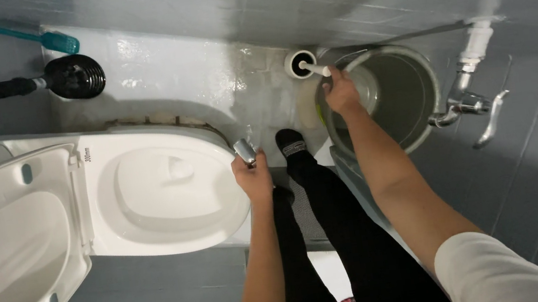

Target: The person cleans a toilet using a handheld bidet sprayer, a toilet brush, and a cloth. They scrub the inside of the bowl and the floor around the base, then rinse the brush and the cloth with the sprayer.

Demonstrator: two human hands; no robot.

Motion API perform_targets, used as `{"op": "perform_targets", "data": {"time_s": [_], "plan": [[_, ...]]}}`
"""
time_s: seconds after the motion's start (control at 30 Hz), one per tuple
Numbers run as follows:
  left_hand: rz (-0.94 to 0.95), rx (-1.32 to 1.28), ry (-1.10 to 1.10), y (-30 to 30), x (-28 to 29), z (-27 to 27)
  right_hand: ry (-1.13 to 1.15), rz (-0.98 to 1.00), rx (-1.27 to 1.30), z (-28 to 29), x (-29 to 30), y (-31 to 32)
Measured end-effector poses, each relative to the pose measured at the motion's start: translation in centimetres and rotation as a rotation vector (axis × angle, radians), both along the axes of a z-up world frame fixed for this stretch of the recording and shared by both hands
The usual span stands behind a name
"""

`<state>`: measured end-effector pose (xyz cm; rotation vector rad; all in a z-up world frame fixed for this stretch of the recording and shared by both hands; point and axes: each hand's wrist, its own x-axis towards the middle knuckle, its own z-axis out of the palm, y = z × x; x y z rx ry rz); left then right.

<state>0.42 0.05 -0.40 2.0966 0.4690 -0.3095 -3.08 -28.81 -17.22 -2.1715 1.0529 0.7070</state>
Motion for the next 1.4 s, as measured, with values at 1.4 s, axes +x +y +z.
{"op": "perform_targets", "data": {"time_s": [1.4], "plan": [[0.333,-0.325,0.261,8.3,2.3,-0.1,-0.423,-0.008,-0.040,-1.4,7.6,17.9]]}}
